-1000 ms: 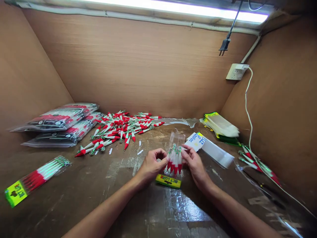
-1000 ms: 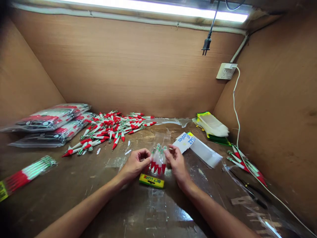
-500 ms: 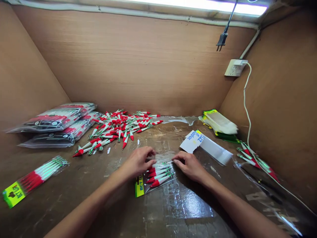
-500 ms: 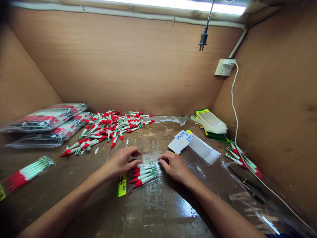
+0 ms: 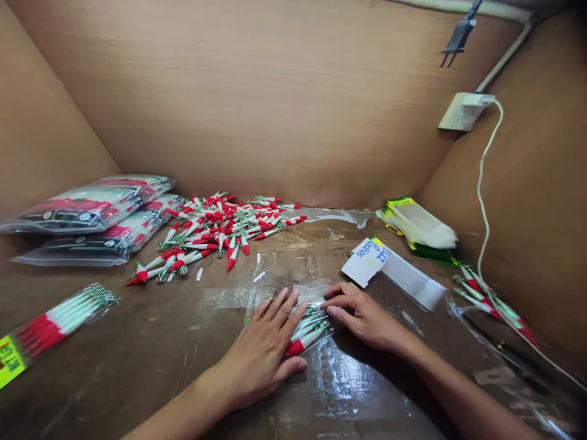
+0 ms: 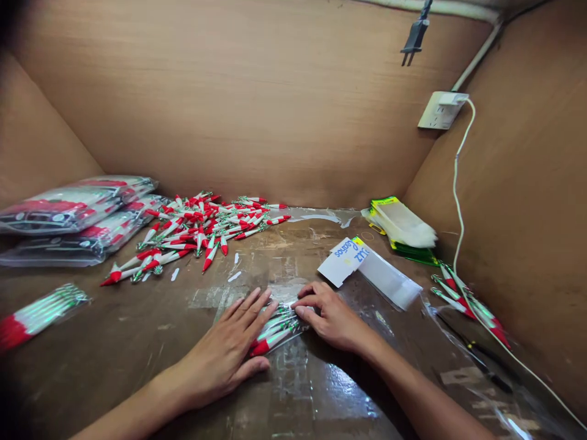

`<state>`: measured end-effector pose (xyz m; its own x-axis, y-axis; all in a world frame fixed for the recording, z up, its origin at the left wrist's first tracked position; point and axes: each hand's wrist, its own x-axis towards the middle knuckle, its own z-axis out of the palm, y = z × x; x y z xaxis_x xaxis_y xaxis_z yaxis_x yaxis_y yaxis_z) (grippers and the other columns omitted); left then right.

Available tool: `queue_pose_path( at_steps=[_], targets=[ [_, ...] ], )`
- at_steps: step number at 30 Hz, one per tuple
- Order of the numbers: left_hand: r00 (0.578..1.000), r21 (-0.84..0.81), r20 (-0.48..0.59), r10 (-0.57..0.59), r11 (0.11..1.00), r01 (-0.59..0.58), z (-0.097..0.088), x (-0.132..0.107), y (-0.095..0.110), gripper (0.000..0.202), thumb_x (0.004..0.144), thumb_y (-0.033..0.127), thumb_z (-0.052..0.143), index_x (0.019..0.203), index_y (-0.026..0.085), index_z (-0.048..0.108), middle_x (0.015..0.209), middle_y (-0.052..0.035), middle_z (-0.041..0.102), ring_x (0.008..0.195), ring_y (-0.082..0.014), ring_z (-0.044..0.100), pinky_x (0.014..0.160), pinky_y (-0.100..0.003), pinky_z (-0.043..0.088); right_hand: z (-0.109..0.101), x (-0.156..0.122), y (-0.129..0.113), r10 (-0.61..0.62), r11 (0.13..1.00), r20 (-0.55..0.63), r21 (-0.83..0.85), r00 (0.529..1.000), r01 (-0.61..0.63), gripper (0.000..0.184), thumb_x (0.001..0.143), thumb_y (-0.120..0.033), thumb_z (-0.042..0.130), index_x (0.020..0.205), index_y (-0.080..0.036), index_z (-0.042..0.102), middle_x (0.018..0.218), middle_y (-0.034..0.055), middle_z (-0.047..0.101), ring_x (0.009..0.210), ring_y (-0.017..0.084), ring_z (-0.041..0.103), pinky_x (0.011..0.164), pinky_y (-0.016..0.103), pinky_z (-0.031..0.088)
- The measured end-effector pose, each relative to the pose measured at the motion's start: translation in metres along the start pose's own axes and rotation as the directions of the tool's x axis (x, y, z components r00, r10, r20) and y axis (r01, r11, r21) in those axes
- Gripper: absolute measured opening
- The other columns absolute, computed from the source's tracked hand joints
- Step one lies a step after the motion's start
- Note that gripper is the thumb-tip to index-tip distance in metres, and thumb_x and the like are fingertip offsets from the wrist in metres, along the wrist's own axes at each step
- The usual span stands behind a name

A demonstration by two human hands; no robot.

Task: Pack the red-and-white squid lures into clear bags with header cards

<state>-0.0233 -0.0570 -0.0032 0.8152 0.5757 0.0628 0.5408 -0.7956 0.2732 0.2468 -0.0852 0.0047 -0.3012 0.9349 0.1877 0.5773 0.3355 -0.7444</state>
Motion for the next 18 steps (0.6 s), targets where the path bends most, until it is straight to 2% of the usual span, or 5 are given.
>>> queue_pose_path(
  at_steps=[4, 8, 10, 13, 18],
  targets=[
    [0.999, -0.023, -0.038, -0.028, 0.999, 0.027, 0.002, -0.001, 0.0, 0.086, 0.092, 0.066, 0.049, 0.158, 0.032, 0.006, 0.165, -0.0078, 0.011, 0.151, -0.0335, 0.014, 0.119, -0.055, 0.018, 0.0, 0.0, 0.002, 0.017, 1.0, -0.017, 0.011, 1.0, -0.017, 0.027, 0.093, -0.034, 0.061, 0.117, -0.029, 0.072, 0.12, 0.0084, 0.062, 0.112, 0.025, 0.057, 0.101, 0.041, 0.044],
    [0.987, -0.029, -0.095, -0.133, 0.991, 0.131, 0.001, -0.001, -0.001, 0.08, 0.096, 0.063, 0.042, 0.159, 0.03, 0.005, 0.165, -0.0085, 0.014, 0.15, -0.0319, 0.018, 0.119, -0.052, 0.02, -0.009, -0.002, 0.001, 0.092, 0.996, -0.011, 0.021, 0.996, -0.092, 0.015, 0.089, -0.035, 0.066, 0.095, -0.026, 0.077, 0.103, 0.0068, 0.066, 0.099, 0.025, 0.06, 0.091, 0.038, 0.047],
    [0.988, -0.025, -0.072, -0.137, 0.991, 0.135, 0.001, -0.001, -0.001, 0.082, 0.095, 0.065, 0.042, 0.159, 0.029, 0.005, 0.165, -0.0083, 0.013, 0.15, -0.0318, 0.017, 0.119, -0.052, 0.02, -0.014, -0.004, -0.002, 0.102, 0.994, 0.065, 0.025, 0.993, -0.104, 0.012, 0.087, -0.034, 0.068, 0.087, -0.026, 0.077, 0.098, 0.0053, 0.067, 0.095, 0.024, 0.061, 0.088, 0.036, 0.047],
    [0.993, -0.005, -0.023, -0.116, 0.993, 0.116, 0.003, -0.003, 0.0, 0.085, 0.092, 0.069, 0.042, 0.158, 0.03, 0.006, 0.165, -0.0086, 0.011, 0.151, -0.0322, 0.015, 0.119, -0.054, 0.018, -0.015, -0.008, -0.008, 0.063, 0.997, 0.136, 0.042, 0.989, -0.07, 0.013, 0.088, -0.031, 0.067, 0.088, -0.027, 0.079, 0.099, 0.0046, 0.068, 0.096, 0.024, 0.061, 0.088, 0.035, 0.047],
    [0.993, 0.008, -0.032, -0.117, 0.993, 0.118, 0.003, -0.002, -0.001, 0.087, 0.091, 0.07, 0.044, 0.159, 0.03, 0.007, 0.165, -0.0089, 0.011, 0.151, -0.0324, 0.015, 0.119, -0.053, 0.017, -0.009, -0.008, -0.008, 0.037, 0.999, 0.084, 0.012, 0.996, -0.038, 0.012, 0.087, -0.033, 0.068, 0.089, -0.027, 0.079, 0.098, 0.0043, 0.068, 0.095, 0.023, 0.061, 0.087, 0.035, 0.046]
  ],
)
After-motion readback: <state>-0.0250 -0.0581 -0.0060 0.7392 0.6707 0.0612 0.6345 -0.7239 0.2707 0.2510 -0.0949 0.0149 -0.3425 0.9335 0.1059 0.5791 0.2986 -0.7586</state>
